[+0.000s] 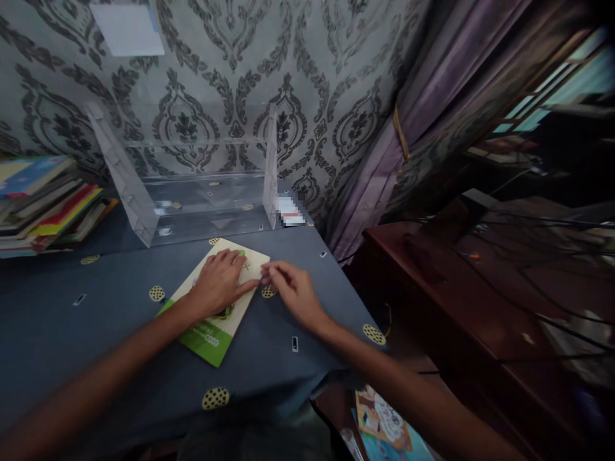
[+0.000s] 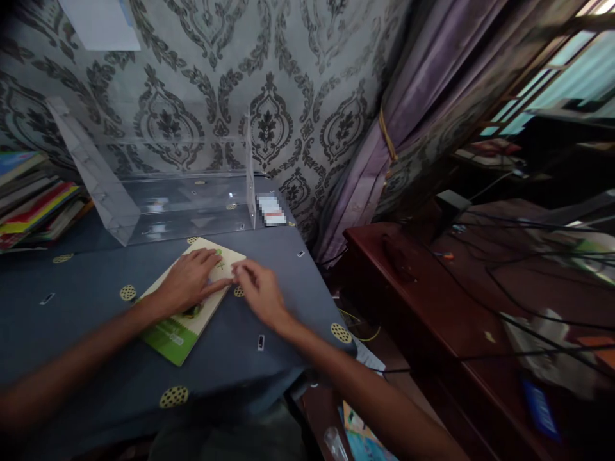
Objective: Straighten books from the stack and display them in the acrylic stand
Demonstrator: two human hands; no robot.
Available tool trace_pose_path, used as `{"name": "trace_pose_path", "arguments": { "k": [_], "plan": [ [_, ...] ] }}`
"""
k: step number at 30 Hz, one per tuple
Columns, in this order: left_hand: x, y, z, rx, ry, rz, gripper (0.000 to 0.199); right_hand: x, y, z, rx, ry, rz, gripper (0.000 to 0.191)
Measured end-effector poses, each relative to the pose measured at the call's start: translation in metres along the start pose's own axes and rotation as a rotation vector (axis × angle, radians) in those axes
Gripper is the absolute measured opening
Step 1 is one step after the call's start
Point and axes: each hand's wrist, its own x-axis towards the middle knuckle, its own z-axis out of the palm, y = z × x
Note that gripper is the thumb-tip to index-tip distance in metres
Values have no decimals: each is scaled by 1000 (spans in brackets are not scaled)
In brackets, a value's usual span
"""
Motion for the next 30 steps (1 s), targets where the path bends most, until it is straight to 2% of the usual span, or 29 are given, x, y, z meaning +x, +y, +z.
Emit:
{"name": "trace_pose_path", "arguments": {
  "k": [3,5,7,13,19,26,30],
  "plan": [
    [0,17,-5,66,-89,-54,54,44,30,-8,28,151,94,25],
    [3,26,-8,99,-129,-91,55,62,43,-8,-3,182,106,24],
    [5,33,-11,126,-156,-114,56,69,51,-6,-24,184,105,24],
    [8,47,-15,201,-208,-131,58,59,56,-6,-82,135,56,26],
    [13,52,-22,239,-291,-124,53,60,59,-12,-9,110,82,25],
    [12,49,-20,229,-233,-80,43,60,59,-13,46,94,93,26],
    [13,49,-23,249,-263,-78,39,60,59,-14,89,91,79,26]
  ]
}}
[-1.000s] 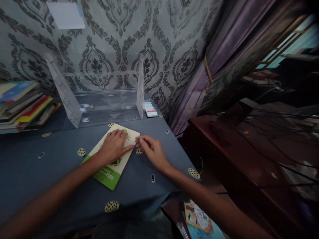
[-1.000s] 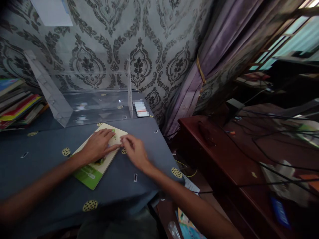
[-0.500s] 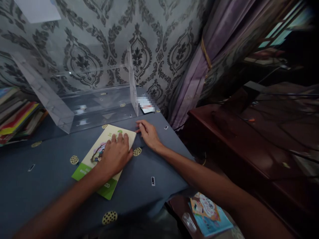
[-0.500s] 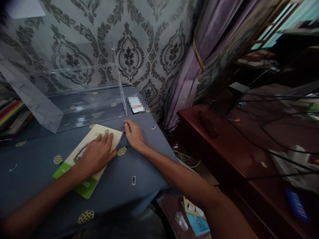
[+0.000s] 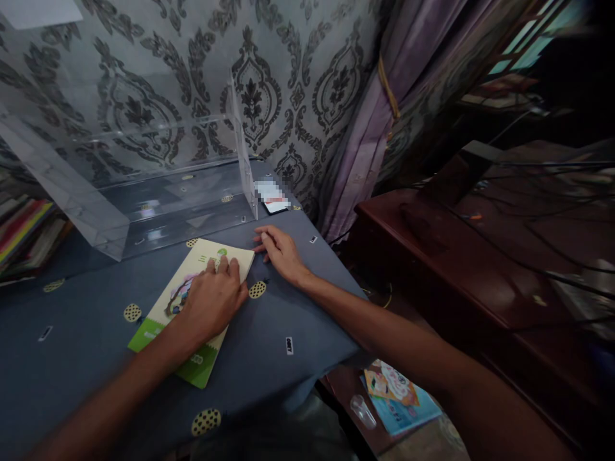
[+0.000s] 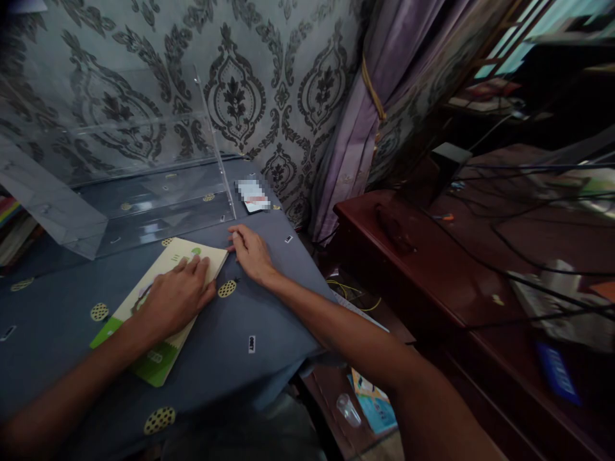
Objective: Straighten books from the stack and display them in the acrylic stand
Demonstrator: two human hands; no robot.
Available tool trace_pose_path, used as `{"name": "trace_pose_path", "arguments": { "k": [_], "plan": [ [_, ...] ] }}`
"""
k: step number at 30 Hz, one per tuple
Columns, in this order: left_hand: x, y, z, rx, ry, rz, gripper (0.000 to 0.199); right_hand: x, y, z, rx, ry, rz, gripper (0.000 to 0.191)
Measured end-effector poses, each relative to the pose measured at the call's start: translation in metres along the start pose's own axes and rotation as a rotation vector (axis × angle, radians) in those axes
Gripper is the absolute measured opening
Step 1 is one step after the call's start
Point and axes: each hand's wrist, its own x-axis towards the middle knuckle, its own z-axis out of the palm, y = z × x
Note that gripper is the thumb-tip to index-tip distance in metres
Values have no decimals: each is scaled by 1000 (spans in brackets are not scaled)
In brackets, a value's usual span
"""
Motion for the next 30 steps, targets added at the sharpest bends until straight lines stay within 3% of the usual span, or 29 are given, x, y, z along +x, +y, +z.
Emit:
{"name": "trace_pose_path", "arguments": {
  "k": [20,25,30],
  "plan": [
    [1,-9,-4,-50,14,16,29,2,0,0,49,6,45,23],
    [0,-4,-3,7,2,15,33,2,0,0,52,-2,38,22],
    [-1,0,-9,-29,-28,27,25,1,-2,0,55,-5,35,22]
  ]
}}
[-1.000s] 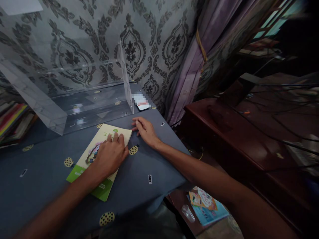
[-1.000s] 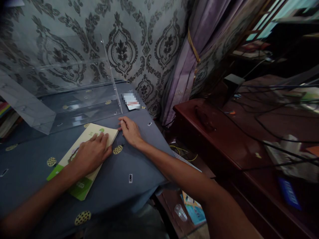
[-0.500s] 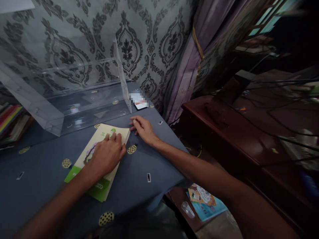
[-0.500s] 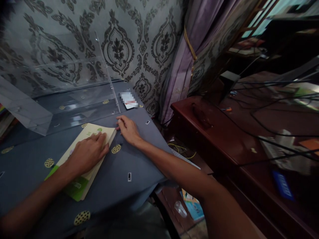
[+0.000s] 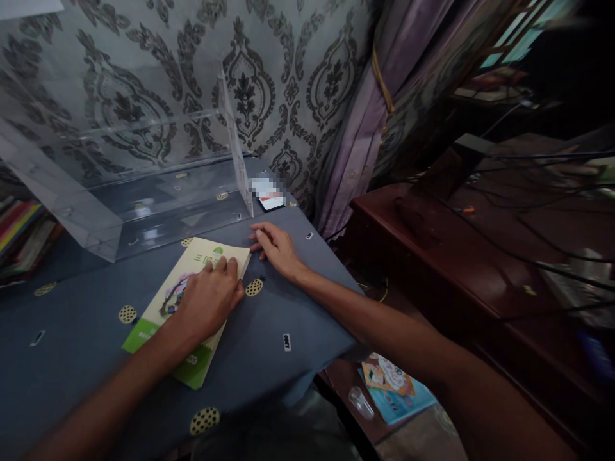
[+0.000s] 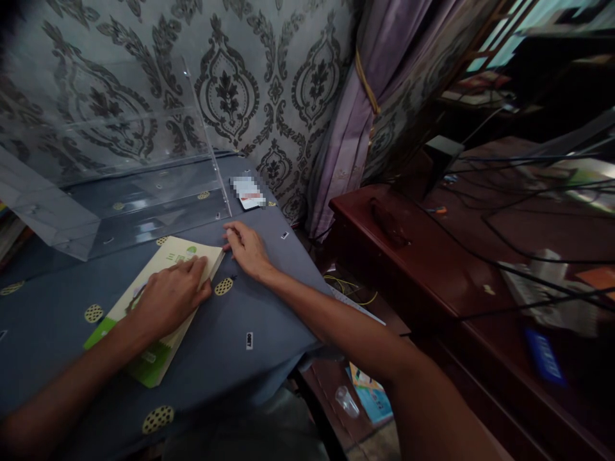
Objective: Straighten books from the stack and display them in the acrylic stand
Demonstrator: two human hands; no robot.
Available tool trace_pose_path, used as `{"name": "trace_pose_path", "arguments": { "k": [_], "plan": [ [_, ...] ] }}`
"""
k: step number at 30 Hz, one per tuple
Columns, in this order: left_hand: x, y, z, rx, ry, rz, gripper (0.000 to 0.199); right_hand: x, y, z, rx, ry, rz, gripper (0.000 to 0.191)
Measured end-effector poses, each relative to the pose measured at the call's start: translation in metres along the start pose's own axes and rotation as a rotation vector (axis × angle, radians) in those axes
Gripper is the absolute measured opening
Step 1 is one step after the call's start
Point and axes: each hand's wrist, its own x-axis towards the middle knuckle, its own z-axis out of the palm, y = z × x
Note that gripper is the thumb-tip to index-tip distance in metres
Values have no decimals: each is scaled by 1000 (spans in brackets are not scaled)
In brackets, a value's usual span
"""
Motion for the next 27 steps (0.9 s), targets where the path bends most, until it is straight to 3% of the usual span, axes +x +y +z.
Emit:
{"name": "trace_pose_path", "arguments": {
  "k": [10,27],
  "plan": [
    [0,-12,0,-69,41,6,22,0,0,-1,-81,33,-15,20],
    [0,-18,3,-79,67,46,29,0,-1,-1,8,23,-64,24]
  ]
}}
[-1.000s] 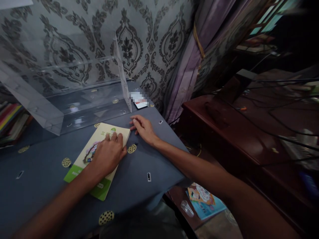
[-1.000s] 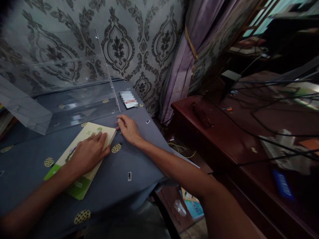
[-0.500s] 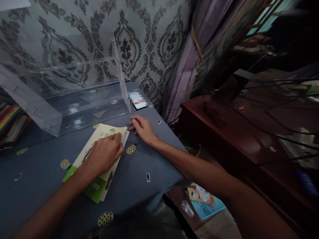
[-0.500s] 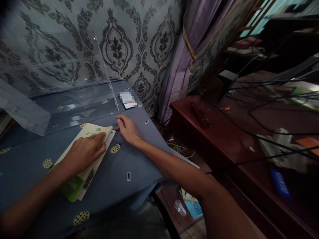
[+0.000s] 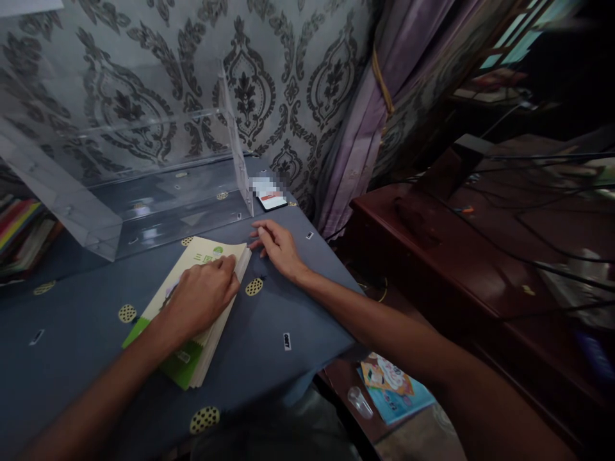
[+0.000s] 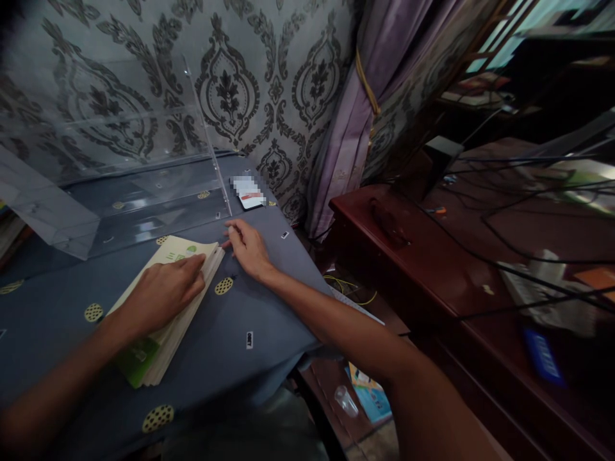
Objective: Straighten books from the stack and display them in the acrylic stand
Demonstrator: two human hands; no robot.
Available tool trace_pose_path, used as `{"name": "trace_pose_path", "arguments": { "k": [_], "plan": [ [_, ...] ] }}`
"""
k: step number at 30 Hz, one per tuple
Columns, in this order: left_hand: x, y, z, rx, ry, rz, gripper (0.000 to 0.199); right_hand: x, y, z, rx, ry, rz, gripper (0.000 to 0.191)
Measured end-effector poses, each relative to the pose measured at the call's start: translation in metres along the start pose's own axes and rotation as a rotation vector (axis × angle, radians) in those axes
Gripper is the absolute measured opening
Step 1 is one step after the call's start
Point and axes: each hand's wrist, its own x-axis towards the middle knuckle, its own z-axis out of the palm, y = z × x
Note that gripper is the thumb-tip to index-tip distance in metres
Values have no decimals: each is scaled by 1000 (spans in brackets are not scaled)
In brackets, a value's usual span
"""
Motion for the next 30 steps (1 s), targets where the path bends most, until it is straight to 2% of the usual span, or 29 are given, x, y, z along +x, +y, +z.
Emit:
{"name": "trace_pose_path", "arguments": {
  "k": [8,10,13,17,20,23,26,30],
  "plan": [
    [-1,10,-10,60,-68,-20,28,-9,-13,0,-102,88,-144,28],
    [-2,13,-11,57,-69,-16,28,-13,-18,0,-197,43,-167,28],
    [-4,13,-8,54,-64,-4,27,-16,-23,-1,-414,-97,-178,27],
    [-13,-4,0,2,-7,104,32,-17,-22,-1,-604,-145,-180,25],
    [-27,-25,6,-67,35,179,32,-17,-19,-1,-586,-146,-212,27],
    [-45,-38,13,-74,55,195,33,-12,-16,3,-493,-191,-226,27],
    [-59,-40,20,-37,60,173,39,2,-14,14,-414,-278,-222,26],
    [-68,-34,26,-51,25,119,57,31,-14,41,-340,-419,-233,24]
  ]
}}
